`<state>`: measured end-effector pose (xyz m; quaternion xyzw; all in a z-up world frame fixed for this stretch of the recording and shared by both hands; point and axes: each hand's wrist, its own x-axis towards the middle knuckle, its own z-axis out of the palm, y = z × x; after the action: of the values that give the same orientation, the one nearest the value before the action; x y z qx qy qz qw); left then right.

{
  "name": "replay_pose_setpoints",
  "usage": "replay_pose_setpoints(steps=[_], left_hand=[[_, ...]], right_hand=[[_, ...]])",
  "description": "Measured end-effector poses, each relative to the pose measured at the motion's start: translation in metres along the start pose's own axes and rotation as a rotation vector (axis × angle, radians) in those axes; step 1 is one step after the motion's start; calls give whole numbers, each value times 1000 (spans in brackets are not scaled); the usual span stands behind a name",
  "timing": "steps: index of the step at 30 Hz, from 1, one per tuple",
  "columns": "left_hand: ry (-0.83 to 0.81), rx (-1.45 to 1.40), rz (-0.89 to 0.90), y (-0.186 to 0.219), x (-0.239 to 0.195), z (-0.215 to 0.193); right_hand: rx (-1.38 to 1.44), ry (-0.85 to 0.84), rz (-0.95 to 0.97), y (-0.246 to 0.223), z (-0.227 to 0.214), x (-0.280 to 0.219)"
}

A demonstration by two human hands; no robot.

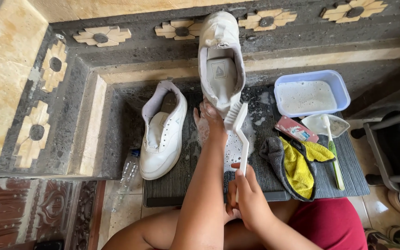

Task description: The person scrubs a white sneaker with a brush and soapy water, focusing on the upper and sole. They repeatedly dip the brush into a container of soapy water and scrub different areas of the shoe.

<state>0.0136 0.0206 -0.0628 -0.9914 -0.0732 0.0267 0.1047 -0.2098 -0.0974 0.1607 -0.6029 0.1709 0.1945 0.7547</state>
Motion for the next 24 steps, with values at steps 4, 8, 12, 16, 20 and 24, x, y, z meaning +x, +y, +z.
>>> replay_pose_setpoints(steps=[4, 8, 12, 16, 20, 24], left_hand=[[191, -307, -70, -5, -15, -40], [365, -517, -105, -11, -34, -74], [230, -301, -65, -8, -8, -45], [8, -415, -108, -3, 19, 10], [300, -687, -73, -7, -17, -25], [412, -743, -213, -17, -37, -85]], right_hand=[[22, 20, -134, -25, -4, 26], [-42, 34, -218, -68, -8, 55], [-150, 36, -220, -15, -6, 30], [-101, -38, -63, 35, -7, 22], [-60, -91, -353, -4, -22, 66], [-47, -50, -362, -31, -19, 75]])
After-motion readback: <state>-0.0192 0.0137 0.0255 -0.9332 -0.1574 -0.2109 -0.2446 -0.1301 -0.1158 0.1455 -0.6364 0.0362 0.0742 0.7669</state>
